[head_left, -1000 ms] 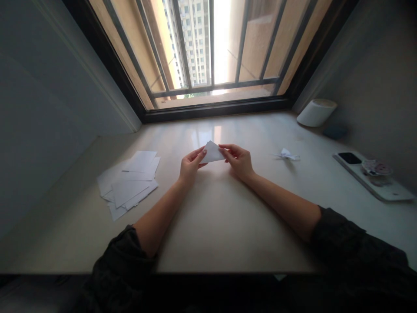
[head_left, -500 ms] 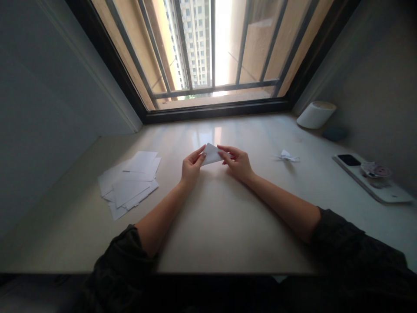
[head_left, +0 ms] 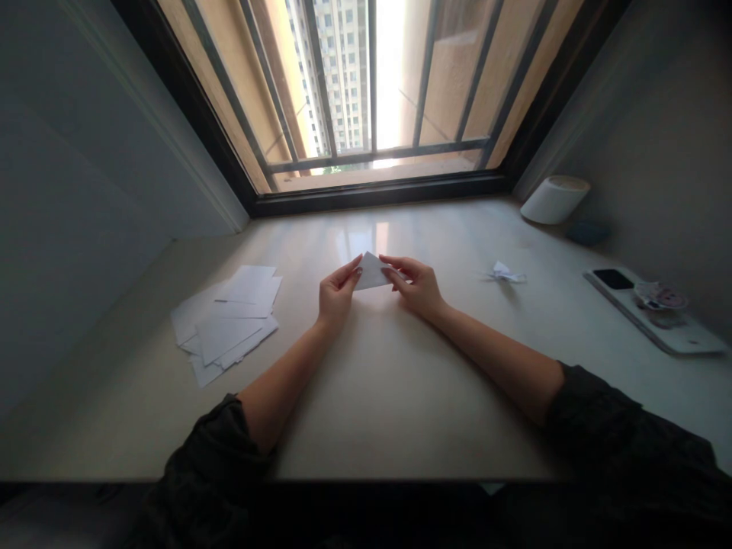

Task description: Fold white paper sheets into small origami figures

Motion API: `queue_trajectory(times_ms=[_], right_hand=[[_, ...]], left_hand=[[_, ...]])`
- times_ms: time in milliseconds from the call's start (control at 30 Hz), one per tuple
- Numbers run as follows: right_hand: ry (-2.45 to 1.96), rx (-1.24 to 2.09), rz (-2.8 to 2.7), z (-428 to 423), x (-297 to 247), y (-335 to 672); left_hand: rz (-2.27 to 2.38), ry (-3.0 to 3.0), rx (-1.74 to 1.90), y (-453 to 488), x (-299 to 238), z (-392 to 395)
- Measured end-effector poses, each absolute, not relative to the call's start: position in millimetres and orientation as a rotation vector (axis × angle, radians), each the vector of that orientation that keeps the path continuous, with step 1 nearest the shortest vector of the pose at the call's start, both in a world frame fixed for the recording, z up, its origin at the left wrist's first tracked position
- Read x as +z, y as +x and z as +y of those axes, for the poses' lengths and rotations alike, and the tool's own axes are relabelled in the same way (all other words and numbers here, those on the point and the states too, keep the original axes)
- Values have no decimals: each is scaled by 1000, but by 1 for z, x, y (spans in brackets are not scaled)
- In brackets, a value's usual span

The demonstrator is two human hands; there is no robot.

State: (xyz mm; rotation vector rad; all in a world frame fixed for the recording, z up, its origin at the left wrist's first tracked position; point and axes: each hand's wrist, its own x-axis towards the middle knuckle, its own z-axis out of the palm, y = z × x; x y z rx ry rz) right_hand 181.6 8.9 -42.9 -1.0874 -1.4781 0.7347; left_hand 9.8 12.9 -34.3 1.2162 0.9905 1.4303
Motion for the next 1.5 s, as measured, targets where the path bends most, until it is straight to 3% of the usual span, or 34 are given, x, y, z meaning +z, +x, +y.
queue_trajectory(times_ms=[1500], right_hand=[[-1108,796,-1546,7,-41,181]], left_hand=[[1089,1188,1436,4,-33,18]])
